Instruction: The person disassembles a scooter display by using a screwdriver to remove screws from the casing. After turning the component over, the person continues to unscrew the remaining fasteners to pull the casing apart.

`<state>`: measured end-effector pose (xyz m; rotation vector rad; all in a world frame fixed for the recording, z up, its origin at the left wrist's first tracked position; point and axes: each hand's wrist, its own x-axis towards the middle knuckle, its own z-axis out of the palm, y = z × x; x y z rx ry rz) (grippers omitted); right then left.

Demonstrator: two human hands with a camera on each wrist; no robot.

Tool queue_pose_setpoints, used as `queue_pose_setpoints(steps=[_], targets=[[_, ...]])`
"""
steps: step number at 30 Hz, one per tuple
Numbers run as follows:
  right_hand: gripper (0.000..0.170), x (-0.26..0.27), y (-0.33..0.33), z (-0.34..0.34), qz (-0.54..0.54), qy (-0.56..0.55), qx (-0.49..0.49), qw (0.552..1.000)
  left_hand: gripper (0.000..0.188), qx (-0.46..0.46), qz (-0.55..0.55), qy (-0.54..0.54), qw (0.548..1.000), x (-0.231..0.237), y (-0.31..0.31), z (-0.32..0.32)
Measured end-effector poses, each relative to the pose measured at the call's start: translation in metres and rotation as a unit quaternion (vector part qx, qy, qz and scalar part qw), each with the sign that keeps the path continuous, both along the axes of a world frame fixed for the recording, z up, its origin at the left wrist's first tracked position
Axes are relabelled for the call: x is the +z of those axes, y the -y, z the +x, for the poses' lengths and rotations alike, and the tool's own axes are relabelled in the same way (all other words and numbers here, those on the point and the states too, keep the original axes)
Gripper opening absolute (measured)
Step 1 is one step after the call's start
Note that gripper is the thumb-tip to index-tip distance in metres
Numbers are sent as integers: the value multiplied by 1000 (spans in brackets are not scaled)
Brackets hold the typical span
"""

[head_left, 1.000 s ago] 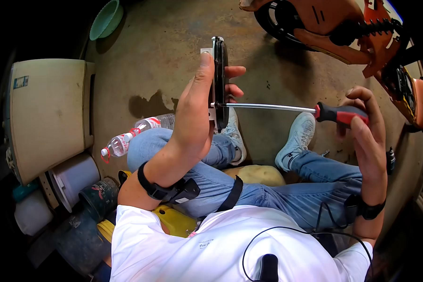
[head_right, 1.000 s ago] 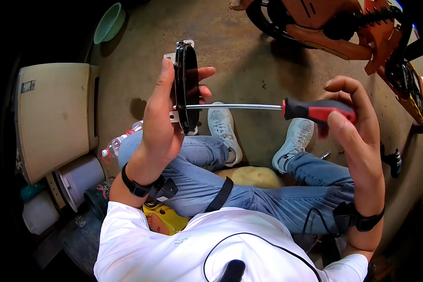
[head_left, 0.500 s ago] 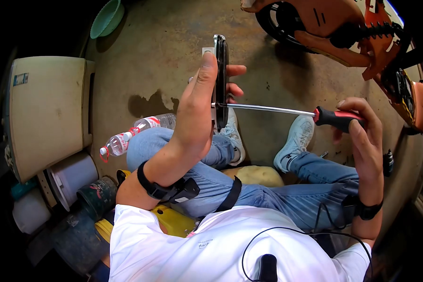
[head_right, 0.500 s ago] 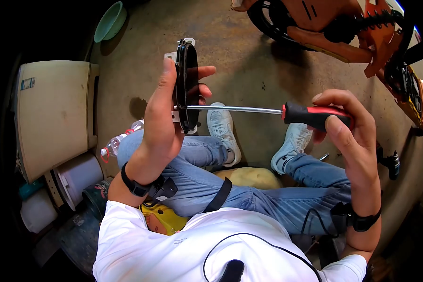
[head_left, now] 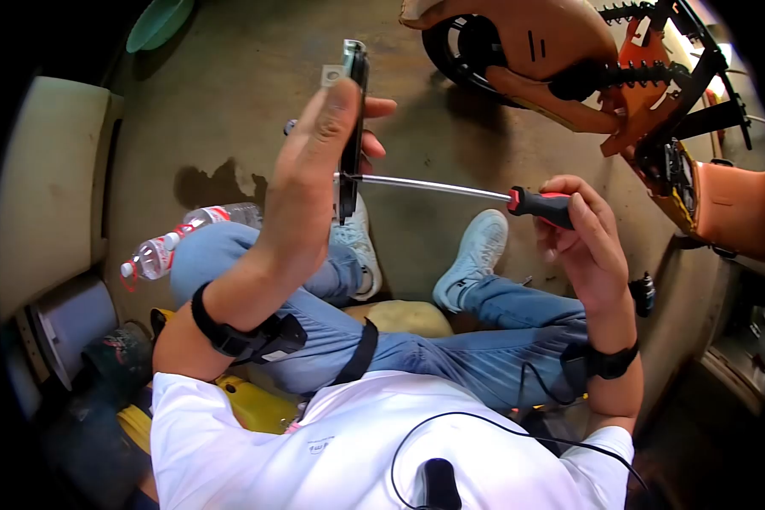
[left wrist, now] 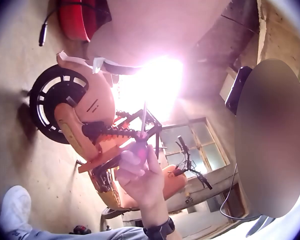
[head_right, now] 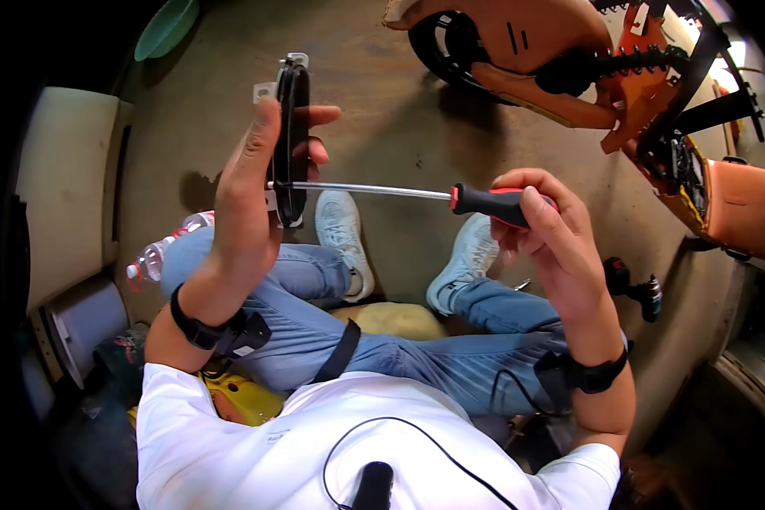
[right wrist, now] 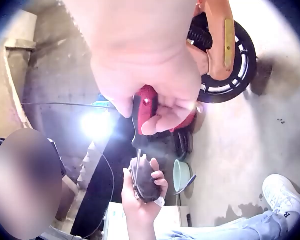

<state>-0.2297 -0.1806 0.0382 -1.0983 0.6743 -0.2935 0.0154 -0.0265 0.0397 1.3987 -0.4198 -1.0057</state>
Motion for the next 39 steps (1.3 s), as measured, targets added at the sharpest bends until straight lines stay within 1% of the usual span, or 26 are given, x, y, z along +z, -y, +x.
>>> queue_pose_setpoints(steps=[1, 2, 3, 5, 6, 7, 9, 10, 11, 12, 13, 14, 15, 16, 17, 18, 19, 20, 22, 23, 25, 27, 30, 35, 36, 39], targets=[[36, 2, 2, 0, 9, 18, 11, 1000, 56, 10, -8, 13, 1000, 2, 0, 0], [35, 5, 2, 1, -3, 20, -2, 1000, 51, 8, 0, -7, 1000, 4, -1, 3], [35, 8, 4, 0, -7, 13, 3, 1000, 51, 13, -4, -14, 1000, 4, 0, 2], [34, 14, 13, 0, -115, 1, -13, 993, 42, 54, -17, -4, 998, 3, 1, 3], [33, 14, 20, 1, -163, -35, -7, 986, 38, 55, -12, -28, 998, -4, -4, 10], [33, 12, 27, 4, -164, -39, -4, 986, 38, 58, -13, -33, 998, -6, -4, 14], [32, 0, 39, 13, -259, -154, 36, 953, 37, 87, -24, -49, 995, -7, -7, 18], [29, -16, 42, 18, -253, -157, 37, 954, 36, 89, -17, -69, 994, -6, -9, 19], [26, -42, 52, 19, -258, -184, 54, 947, 36, 86, -17, -81, 993, -8, -11, 21], [25, -62, 54, 24, -284, -213, 59, 933, 34, 82, -24, -71, 994, -10, -12, 20], [25, -87, 59, 26, -282, -224, 74, 930, 33, 80, -31, -61, 994, -12, -13, 20], [26, -105, 59, 31, -293, -252, 86, 918, 33, 84, -34, -62, 994, -12, -14, 20], [29, -122, 58, 36, -271, -289, 85, 914, 31, 81, -36, -79, 993, -14, -15, 20], [35, -151, 65, 35, -345, -291, 115, 885, 30, 77, -38, -96, 992, -15, -16, 19], [35, -173, 66, 36, -346, -292, 118, 884, 30, 80, -38, -98, 991, -14, -17, 17], [37, -192, 65, 39, -360, -316, 120, 870, 30, 83, -31, -94, 992, -11, -16, 16], [39, -203, 61, 43, -373, -339, 122, 855, 30, 85, -23, -89, 992, -10, -17, 15], [39, -213, 58, 44, -373, -339, 125, 855, 29, 80, -59, -65, 993, -16, -16, 17], [41, -227, 51, 46, -433, -364, 112, 817, 28, 82, -44, -65, 994, -19, -15, 19], [41, -233, 49, 47, -433, -364, 113, 817, 27, 81, -30, -63, 994, -20, -14, 19], [40, -240, 46, 51, -434, -373, 101, 814, 25, 81, -46, -66, 994, -21, -14, 20], [39, -244, 44, 50, -439, -376, 100, 810, 26, 54, -21, -72, 996, -20, -14, 22], [38, -251, 41, 51, -442, -357, 85, 819, 28, 55, -47, -56, 996, -25, -12, 22], [37, -265, 40, 49, -443, -368, 94, 812, 29, 46, -31, -63, 997, -25, -13, 24], [38, -262, 38, 50, -433, -380, 97, 812, 30, 45, -25, -65, 997, -25, -13, 24], [38, -255, 34, 50, -441, -365, 100, 814, 30, 39, -3, -74, 996, -22, -13, 24]])
